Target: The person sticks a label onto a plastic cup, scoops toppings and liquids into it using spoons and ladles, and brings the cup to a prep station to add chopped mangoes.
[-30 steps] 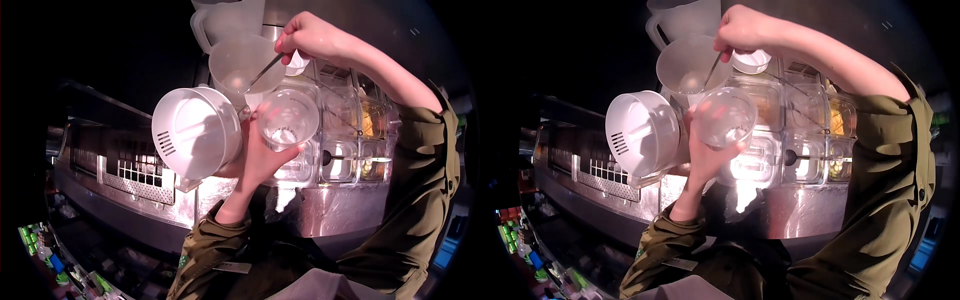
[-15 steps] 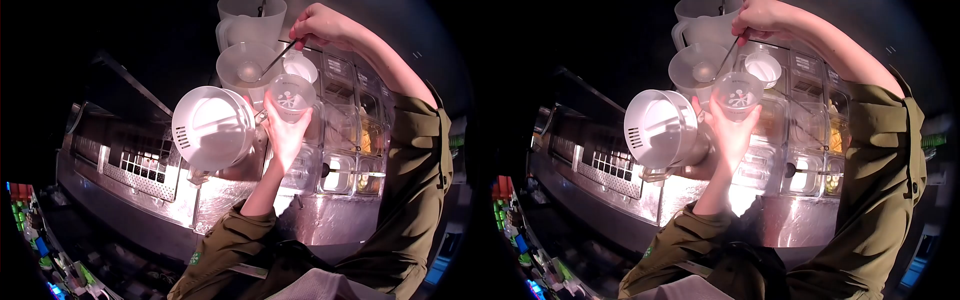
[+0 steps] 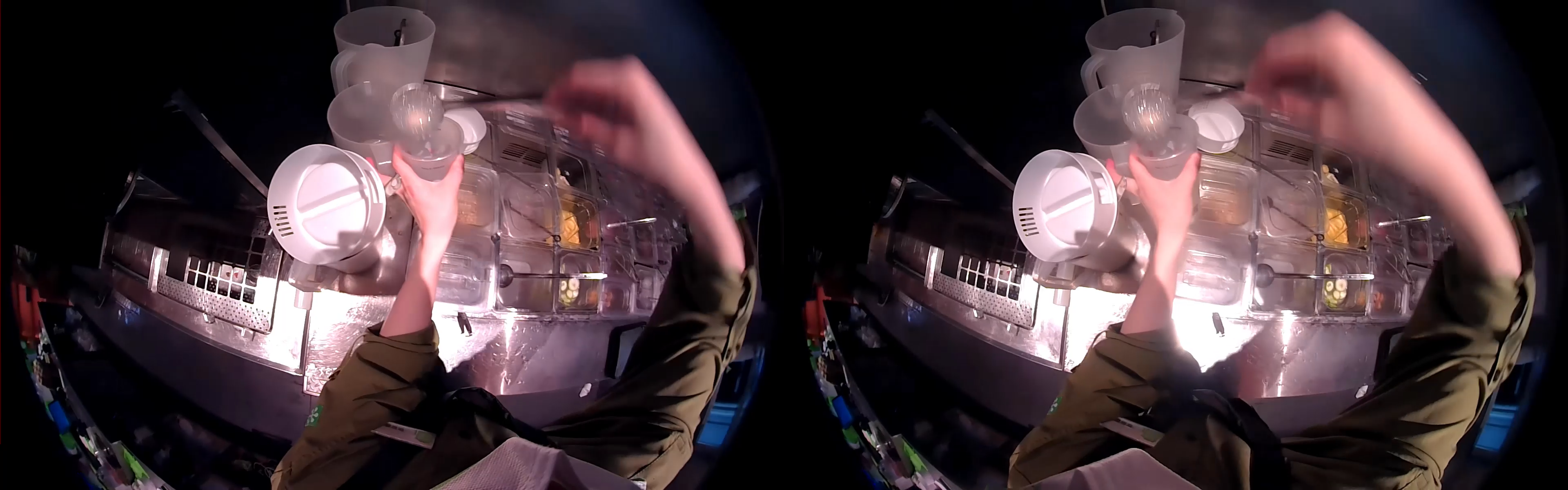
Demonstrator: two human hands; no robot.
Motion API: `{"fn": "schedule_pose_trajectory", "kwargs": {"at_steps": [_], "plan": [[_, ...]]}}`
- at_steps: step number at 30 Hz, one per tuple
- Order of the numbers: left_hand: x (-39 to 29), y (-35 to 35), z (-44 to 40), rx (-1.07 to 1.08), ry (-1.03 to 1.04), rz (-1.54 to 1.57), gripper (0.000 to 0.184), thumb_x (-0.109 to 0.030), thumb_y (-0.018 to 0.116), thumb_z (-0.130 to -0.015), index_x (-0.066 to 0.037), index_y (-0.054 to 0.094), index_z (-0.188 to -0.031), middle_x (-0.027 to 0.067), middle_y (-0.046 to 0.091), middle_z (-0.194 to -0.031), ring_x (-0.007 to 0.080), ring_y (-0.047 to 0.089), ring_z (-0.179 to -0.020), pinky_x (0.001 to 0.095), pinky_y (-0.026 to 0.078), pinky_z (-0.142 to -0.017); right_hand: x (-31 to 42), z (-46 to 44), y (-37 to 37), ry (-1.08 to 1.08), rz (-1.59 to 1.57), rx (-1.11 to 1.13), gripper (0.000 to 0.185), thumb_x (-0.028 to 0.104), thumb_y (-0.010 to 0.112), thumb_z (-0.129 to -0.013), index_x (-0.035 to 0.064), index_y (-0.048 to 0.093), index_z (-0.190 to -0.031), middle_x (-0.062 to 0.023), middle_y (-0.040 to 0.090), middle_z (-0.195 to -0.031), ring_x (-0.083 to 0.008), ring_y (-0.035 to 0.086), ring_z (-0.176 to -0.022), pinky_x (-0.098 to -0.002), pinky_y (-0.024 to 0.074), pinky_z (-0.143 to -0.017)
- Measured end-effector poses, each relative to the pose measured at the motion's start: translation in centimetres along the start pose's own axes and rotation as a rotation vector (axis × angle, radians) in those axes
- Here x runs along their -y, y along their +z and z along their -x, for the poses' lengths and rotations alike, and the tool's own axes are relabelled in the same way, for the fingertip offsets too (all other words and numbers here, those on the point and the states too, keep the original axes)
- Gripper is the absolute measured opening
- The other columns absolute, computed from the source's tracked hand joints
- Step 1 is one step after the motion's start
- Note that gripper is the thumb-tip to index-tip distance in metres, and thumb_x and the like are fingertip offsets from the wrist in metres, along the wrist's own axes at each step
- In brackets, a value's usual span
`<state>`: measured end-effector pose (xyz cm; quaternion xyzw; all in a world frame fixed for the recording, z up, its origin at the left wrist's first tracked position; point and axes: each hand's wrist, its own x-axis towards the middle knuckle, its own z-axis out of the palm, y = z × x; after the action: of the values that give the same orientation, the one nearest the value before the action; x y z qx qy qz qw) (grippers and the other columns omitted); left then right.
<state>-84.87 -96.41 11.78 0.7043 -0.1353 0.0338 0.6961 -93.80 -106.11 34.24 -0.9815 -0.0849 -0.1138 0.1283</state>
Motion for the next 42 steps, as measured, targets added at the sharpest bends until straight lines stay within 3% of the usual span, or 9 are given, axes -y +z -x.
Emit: {"fn": "schedule_pose_trajectory", "kwargs": {"at_steps": [3, 6, 16, 20, 29, 34, 36, 38, 42], "plan": [[-0.4, -0.3, -0.1, 0.028, -0.017, 0.037, 0.078, -0.018, 0.073, -0.062, 0.000, 0.028, -0.123, 0.0210, 0.047, -0.113, 0.0302, 0.047, -0.104, 0.0383, 0.034, -0.089, 2.1, 7.1, 5.8, -0.406, 0.782, 0.027, 0.015, 0.007, 0.055, -0.063, 0.0008, 0.055, -0.076, -0.0124, 0.057, -0.074, -0.0103, 0.048, -0.050, -0.0249, 0.0408, -0.044], [-0.5, -0.6, 0.0, 0.021, 0.020, 0.067, 0.077, -0.018, 0.073, -0.062, -0.001, 0.029, -0.122, 0.0199, 0.047, -0.112, 0.0294, 0.047, -0.103, 0.0384, 0.034, -0.089, 1.6, 10.7, 7.6, -0.474, 0.907, 0.045, 0.020, 0.004, 0.054, -0.065, -0.0026, 0.056, -0.084, -0.0211, 0.059, -0.096, -0.0077, 0.039, -0.047, -0.0196, 0.0313, -0.042], [1.9, -0.9, 0.6, 0.010, 0.197, -0.083, 0.088, -0.021, 0.076, -0.057, -0.002, 0.026, -0.127, 0.0275, 0.032, -0.122, 0.0366, 0.032, -0.114, 0.0409, 0.027, -0.095, -0.6, 8.6, 6.4, 0.396, -0.515, -0.382, 0.017, 0.004, 0.052, -0.078, -0.0052, 0.054, -0.092, -0.0109, 0.062, -0.077, -0.0134, 0.061, -0.069, -0.0235, 0.0473, -0.061], [2.8, -1.5, 2.5, 0.109, 0.265, -0.179, 0.088, -0.026, 0.078, -0.055, -0.004, 0.030, -0.125, 0.0275, 0.000, -0.133, 0.0384, 0.018, -0.123, 0.0388, 0.025, -0.099, -4.4, 1.6, 5.3, 0.275, -0.493, -0.275, 0.016, 0.005, 0.053, -0.074, -0.0054, 0.057, -0.085, -0.0103, 0.063, -0.075, -0.0127, 0.060, -0.068, -0.0234, 0.0469, -0.062], [0.0, -11.4, 14.7, 0.204, 0.177, 0.042, 0.087, -0.015, 0.078, -0.055, 0.001, 0.026, -0.123, 0.0170, 0.033, -0.126, 0.0240, 0.039, -0.113, 0.0344, 0.039, -0.089, -8.0, -11.3, 15.8, 0.291, -0.235, -0.149, 0.018, 0.020, 0.062, -0.063, 0.0021, 0.061, -0.068, -0.0068, 0.060, -0.058, -0.0143, 0.059, -0.057, -0.0277, 0.0459, -0.057], [-2.2, -25.4, 20.0, 0.075, 0.017, 0.098, 0.083, -0.005, 0.074, -0.054, -0.002, 0.027, -0.123, 0.0121, 0.036, -0.120, 0.0225, 0.039, -0.112, 0.0342, 0.032, -0.097, -7.6, -9.3, 15.7, 0.250, 0.115, 0.051, 0.037, 0.037, 0.056, -0.076, 0.0064, 0.061, -0.096, -0.0139, 0.061, -0.087, -0.0247, 0.059, -0.080, -0.0350, 0.0451, -0.070], [-1.7, -32.0, 21.3, -0.039, -0.051, 0.096, 0.095, -0.014, 0.081, -0.051, -0.001, 0.024, -0.126, 0.0116, 0.039, -0.121, 0.0223, 0.039, -0.113, 0.0348, 0.034, -0.094, -3.3, -7.9, 12.9, 0.412, 0.113, -0.261, 0.042, 0.039, 0.055, -0.078, 0.0047, 0.058, -0.103, -0.0123, 0.062, -0.091, -0.0217, 0.059, -0.082, -0.0317, 0.0443, -0.072], [-2.5, -38.8, 22.3, -0.194, -0.053, -0.011, 0.091, -0.013, 0.080, -0.053, -0.002, 0.026, -0.126, 0.0112, 0.039, -0.120, 0.0219, 0.040, -0.112, 0.0343, 0.033, -0.095, 10.6, -6.0, 9.1, 0.524, -0.583, -0.661, 0.038, 0.030, 0.056, -0.079, 0.0027, 0.057, -0.105, -0.0082, 0.062, -0.093, -0.0146, 0.057, -0.082, -0.0254, 0.0442, -0.074], [-1.3, -52.0, 22.3, -0.502, -0.027, -0.076, 0.090, -0.012, 0.079, -0.054, -0.001, 0.027, -0.126, 0.0121, 0.039, -0.122, 0.0226, 0.039, -0.114, 0.0344, 0.032, -0.096, 14.8, -1.1, 10.7, -0.538, -0.170, -1.188, 0.027, 0.007, 0.052, -0.082, -0.0078, 0.051, -0.105, -0.0138, 0.058, -0.095, -0.0208, 0.057, -0.077, -0.0276, 0.0487, -0.067]]}}
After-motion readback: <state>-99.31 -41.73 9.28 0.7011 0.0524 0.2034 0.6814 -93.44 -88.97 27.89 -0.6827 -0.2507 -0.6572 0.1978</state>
